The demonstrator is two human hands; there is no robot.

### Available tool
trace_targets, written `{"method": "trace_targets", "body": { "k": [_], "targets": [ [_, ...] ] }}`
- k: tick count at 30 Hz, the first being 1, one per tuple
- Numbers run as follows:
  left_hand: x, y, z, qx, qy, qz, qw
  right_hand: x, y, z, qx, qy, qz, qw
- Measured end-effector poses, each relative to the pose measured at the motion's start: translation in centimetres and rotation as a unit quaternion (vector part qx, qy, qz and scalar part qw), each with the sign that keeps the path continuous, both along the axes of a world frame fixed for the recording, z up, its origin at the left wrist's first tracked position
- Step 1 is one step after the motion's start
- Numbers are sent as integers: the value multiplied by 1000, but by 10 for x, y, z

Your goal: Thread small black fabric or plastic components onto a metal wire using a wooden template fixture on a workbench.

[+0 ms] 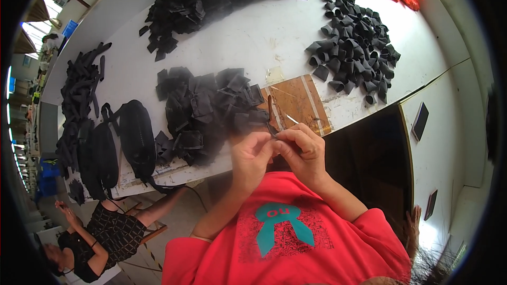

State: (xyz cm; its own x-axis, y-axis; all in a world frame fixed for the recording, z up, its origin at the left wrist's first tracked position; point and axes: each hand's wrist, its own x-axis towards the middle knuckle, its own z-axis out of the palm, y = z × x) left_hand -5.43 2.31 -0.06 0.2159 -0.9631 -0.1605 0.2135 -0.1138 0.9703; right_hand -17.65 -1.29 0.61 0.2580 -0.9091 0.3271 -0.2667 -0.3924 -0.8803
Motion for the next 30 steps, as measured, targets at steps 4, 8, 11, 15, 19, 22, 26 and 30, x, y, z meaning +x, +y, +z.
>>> {"method": "trace_targets", "body": {
  "k": [4, 8, 11, 15, 19, 22, 26, 30],
  "targets": [
    [-6, 0, -16, -108, -272, 73, 953, 4, -3, -11, -72, 79, -17, 994],
    [1, -4, -19, -93, -264, 78, 957, 10, -3, -8, -54, 81, -30, 995],
    [8, -4, -13, 15, 47, 13, 999, 7, -1, -15, 15, 20, -14, 1000],
    [7, -3, -21, -11, -91, 2, 996, 6, -4, -19, -47, 58, -2, 997],
    [-2, -7, -28, -195, -453, 130, 860, 12, -7, -27, -117, 116, -40, 986],
    [-6, -8, -27, -140, -289, 157, 934, 17, -11, -31, -184, 168, -73, 966],
    [11, -17, -6, 18, 156, 63, 986, 15, -11, -19, 33, 24, -91, 995],
    [19, -18, 3, 45, 329, -33, 943, 6, -20, -17, 263, -198, 5, 944]
  ]
}}
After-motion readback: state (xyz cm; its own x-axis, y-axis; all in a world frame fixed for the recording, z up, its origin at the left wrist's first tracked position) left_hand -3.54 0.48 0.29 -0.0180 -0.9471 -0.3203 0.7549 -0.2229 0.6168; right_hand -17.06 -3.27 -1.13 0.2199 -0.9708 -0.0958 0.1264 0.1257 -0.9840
